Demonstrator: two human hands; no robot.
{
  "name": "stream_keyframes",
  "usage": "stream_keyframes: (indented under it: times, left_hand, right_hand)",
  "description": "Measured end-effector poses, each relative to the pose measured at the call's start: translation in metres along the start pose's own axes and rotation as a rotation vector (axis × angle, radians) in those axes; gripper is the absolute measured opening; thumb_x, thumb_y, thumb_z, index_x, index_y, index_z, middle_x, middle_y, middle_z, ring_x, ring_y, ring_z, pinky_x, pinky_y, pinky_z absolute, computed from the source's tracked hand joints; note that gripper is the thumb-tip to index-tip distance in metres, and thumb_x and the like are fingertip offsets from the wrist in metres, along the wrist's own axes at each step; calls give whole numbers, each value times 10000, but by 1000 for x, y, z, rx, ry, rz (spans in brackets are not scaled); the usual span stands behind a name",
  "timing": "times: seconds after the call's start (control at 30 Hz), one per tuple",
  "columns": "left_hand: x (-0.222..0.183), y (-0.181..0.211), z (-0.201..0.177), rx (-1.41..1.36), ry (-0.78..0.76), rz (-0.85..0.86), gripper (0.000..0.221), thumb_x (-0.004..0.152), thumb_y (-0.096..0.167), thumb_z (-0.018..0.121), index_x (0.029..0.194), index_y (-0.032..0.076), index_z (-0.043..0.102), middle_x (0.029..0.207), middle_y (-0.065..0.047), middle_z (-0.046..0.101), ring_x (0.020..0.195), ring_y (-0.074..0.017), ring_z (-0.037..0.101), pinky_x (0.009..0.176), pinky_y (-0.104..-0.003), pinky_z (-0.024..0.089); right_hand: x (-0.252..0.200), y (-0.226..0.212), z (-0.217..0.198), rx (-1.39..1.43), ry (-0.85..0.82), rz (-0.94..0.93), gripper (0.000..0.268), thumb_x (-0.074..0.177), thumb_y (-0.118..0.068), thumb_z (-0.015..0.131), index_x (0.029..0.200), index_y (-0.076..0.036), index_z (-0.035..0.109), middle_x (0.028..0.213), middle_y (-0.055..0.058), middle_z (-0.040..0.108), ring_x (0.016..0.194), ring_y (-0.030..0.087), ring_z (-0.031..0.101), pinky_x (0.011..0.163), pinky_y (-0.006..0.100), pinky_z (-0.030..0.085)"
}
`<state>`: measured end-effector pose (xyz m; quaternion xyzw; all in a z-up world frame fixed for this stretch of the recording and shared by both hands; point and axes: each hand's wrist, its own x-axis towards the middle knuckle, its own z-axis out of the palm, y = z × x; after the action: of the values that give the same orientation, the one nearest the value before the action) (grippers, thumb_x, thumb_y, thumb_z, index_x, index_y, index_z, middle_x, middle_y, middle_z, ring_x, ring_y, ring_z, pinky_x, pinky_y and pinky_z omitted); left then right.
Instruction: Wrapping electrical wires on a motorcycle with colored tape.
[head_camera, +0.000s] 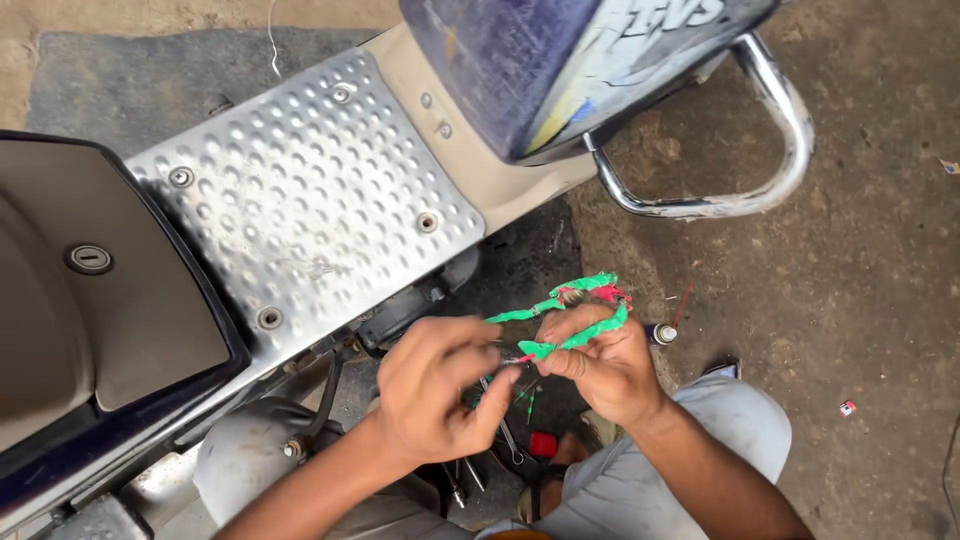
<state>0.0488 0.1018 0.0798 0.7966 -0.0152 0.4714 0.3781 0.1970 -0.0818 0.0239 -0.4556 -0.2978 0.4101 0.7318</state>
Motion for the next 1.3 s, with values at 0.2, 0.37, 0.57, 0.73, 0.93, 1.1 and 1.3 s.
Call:
stream_keyframes:
  times: [0.2,0.37,0.57,0.73,0.93,1.1,1.3]
  left_hand:
    - [-17,4,8,-30,-203,123,195,936,108,790,1020,10,645,901,-102,697,741,-241,678,659,-333,556]
    - [-49,-7,30,-276,-93,-390,197,981,105,742,1062,-7,602,1009,-124,717,805,-244,706,715,-310,564]
    - [-34,-20,21,-388,-34,-489,367,996,51,694,1343,-35,611,1087,-177,685,823,-195,709,670,-259,582]
    - [-38,-34,16,-560,-93,-395,276,1064,14,635,1339,9,649,1127,-163,642,874,-169,706,758,-289,595]
    - [-30,-35,9,-371,-7,-320,135,1039,93,728,1166,54,705,1054,-97,696,830,-152,688,712,-248,565]
    - [-32,-32,11,-369,21,-493,101,1007,93,699,1059,7,690,973,-91,660,701,-111,581,625,-251,490]
    - [-31,-33,13,-506,-17,-728,78,999,71,645,952,10,633,836,-39,590,667,-70,549,611,-238,445]
  right_hand:
    - [10,-3,10,96,16,-24,162,921,40,754,1067,2,695,1019,169,683,913,258,643,764,364,533]
    - [15,-5,20,188,66,48,162,934,41,725,1084,-7,687,1043,144,665,995,256,632,923,396,517]
    - [15,1,19,406,132,308,125,940,-29,728,1053,0,682,972,114,683,917,209,639,947,396,476]
    - [19,-2,23,586,112,494,173,948,-84,742,1084,3,681,881,80,692,842,156,616,859,367,461]
    - [28,-8,40,361,119,360,172,891,-29,760,1039,-5,675,1013,124,712,996,226,670,934,385,483]
    - [31,3,46,-344,126,-194,197,912,55,747,1084,-25,696,1047,125,712,986,225,663,863,343,542]
    - [31,31,41,-292,239,-273,184,945,93,760,1075,-25,703,977,139,715,959,210,645,859,303,535]
